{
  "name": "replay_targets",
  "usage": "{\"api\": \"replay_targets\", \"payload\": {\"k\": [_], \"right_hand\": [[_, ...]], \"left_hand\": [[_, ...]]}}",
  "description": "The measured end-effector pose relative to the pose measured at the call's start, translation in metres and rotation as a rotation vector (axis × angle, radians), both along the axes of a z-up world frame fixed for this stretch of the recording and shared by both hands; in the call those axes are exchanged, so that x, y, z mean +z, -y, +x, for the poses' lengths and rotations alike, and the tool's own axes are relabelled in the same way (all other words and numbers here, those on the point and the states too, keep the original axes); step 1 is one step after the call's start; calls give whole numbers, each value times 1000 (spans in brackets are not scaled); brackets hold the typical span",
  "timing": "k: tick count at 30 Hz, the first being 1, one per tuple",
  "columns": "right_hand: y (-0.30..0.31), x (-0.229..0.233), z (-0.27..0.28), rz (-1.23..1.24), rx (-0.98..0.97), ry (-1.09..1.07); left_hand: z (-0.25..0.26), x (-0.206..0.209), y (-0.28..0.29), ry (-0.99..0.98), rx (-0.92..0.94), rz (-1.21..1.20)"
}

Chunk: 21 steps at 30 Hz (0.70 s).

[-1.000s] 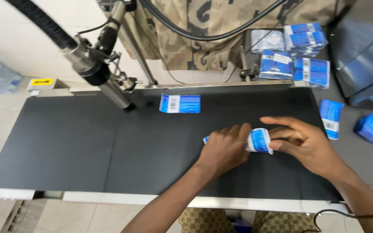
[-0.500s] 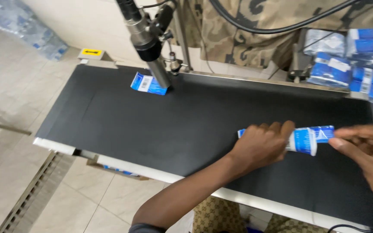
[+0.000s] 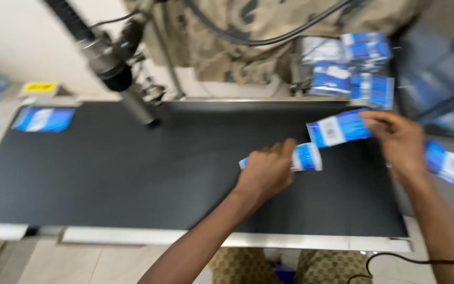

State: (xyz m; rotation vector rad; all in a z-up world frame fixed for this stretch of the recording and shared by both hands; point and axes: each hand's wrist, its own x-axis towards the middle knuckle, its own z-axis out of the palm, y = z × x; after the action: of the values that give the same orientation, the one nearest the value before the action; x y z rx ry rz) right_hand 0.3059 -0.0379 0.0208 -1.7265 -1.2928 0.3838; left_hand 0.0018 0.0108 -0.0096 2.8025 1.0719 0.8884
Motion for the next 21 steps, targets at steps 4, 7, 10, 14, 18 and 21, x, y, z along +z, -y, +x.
{"api": "replay_targets", "payload": {"k": [4, 7, 10, 14, 18, 21], "right_hand": [[-13, -2, 15, -110, -38, -160], [-10, 21, 5, -165, -85, -77], [-18, 10, 10, 12, -42, -86], [-33, -4, 21, -2, -35, 14], [-38, -18, 20, 8, -35, 196], [-26, -8, 2, -14, -38, 375]], "left_hand": [[-2, 7, 1, -32, 27, 39], [1, -3, 0, -74, 27, 27], [1, -13, -4, -120, 24, -1], [1, -12, -4, -134, 49, 25], [0, -10, -4, -137, 36, -8], [1, -15, -5, -128, 38, -25]]}}
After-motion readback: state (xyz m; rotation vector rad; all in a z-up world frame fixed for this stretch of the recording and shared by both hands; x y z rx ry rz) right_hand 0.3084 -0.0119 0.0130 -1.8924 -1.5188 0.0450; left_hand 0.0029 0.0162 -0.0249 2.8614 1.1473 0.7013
